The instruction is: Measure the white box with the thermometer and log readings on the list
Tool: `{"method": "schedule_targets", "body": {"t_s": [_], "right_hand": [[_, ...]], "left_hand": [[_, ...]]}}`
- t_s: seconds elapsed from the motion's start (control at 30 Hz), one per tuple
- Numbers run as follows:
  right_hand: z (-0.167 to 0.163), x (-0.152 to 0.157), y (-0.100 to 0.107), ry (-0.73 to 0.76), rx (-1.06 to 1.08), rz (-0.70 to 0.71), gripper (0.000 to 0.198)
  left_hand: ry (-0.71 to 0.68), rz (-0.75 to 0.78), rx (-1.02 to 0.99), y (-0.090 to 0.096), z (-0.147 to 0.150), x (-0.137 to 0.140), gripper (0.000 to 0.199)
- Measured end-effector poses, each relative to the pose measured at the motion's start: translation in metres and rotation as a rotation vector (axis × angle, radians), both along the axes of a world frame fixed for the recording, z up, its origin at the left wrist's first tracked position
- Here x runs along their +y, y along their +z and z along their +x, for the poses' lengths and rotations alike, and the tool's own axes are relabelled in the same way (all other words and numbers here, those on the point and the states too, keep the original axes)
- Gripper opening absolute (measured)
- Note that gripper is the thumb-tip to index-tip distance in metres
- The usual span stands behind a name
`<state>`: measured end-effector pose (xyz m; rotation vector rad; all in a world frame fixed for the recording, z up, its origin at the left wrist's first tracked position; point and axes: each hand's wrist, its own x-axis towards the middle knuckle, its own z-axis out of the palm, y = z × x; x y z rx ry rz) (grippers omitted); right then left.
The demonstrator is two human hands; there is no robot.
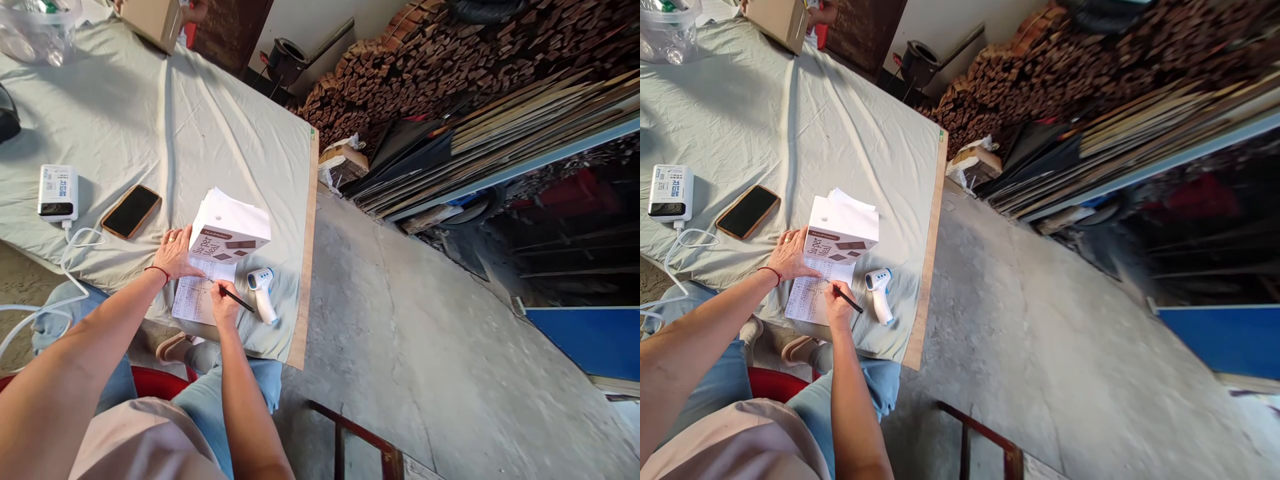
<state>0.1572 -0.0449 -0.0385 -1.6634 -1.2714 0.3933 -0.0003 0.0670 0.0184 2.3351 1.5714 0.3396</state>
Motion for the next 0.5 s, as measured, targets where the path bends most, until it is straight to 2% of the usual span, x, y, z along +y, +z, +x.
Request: {"method": "schedule_targets", "body": {"t_s": [0.23,0.5], "right_hand": [[0.0001,0.0006,-0.0021,-0.002,0.011,0.051,0.021],[-0.0005,0.0004,-0.0023,-0.009,0.046,0.036,0.020]], "left_hand": [[-0.003,0.017,-0.010,-0.0012,-0.0004,0.0002,0.127],[-0.006,0.011,-0.008,-0.0008,-0.0003,0.0004,0.127]]}}
